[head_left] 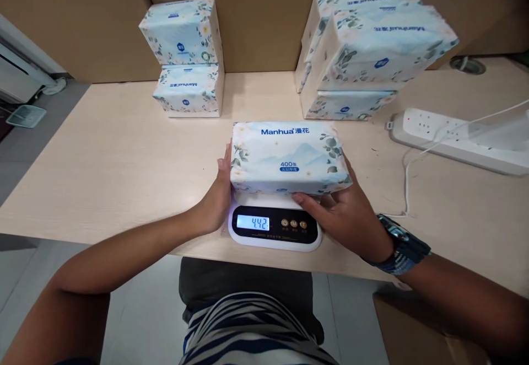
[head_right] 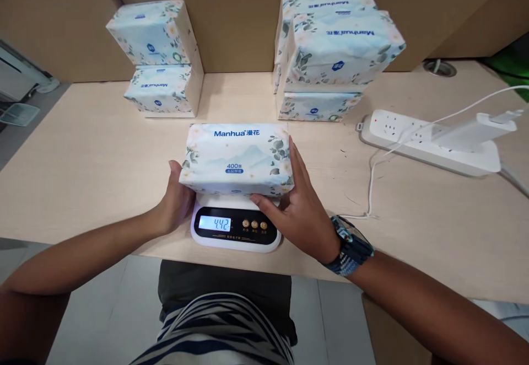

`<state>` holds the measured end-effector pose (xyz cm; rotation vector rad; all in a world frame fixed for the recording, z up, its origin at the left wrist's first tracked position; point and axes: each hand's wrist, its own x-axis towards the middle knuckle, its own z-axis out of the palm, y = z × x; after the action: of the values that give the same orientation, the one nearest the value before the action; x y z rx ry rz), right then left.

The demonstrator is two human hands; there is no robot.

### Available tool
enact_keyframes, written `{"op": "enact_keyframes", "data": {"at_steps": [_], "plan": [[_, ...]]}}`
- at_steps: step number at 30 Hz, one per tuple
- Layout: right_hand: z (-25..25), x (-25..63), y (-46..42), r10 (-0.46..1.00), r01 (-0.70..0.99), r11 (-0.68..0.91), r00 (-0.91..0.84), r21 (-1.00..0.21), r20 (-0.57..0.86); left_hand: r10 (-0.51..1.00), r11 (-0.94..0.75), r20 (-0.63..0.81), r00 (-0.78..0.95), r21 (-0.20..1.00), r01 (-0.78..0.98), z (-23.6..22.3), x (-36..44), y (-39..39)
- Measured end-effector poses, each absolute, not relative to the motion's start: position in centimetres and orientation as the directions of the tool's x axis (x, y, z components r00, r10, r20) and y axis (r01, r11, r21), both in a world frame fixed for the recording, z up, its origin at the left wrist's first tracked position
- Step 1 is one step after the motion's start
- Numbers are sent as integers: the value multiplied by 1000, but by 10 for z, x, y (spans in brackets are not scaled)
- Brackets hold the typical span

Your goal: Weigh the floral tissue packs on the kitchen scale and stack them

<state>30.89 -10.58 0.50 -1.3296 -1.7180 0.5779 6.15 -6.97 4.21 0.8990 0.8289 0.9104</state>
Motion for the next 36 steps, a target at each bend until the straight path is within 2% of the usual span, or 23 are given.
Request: {"op": "enact_keyframes", "data": {"at_steps": [5,14,20,31,36], "plan": [[5,309,-106,937,472,336,-81,-815,340,876,306,-172,451,920,-244,46,58,-65],[7,316,-103,913,358,405,-210,-841,350,897,268,-147,416,930,-250,47,62,-63],[9,316,-101,896,356,440,-239,-824,375,901,275,-151,407,924,-267,47,63,-64],[5,316,-103,913,404,408,-198,-818,358,894,273,-149,422,929,-251,46,62,-64],[-1,320,-97,904,439,427,-207,-790,373,884,344,-222,412,905,-251,45,62,-65]]}}
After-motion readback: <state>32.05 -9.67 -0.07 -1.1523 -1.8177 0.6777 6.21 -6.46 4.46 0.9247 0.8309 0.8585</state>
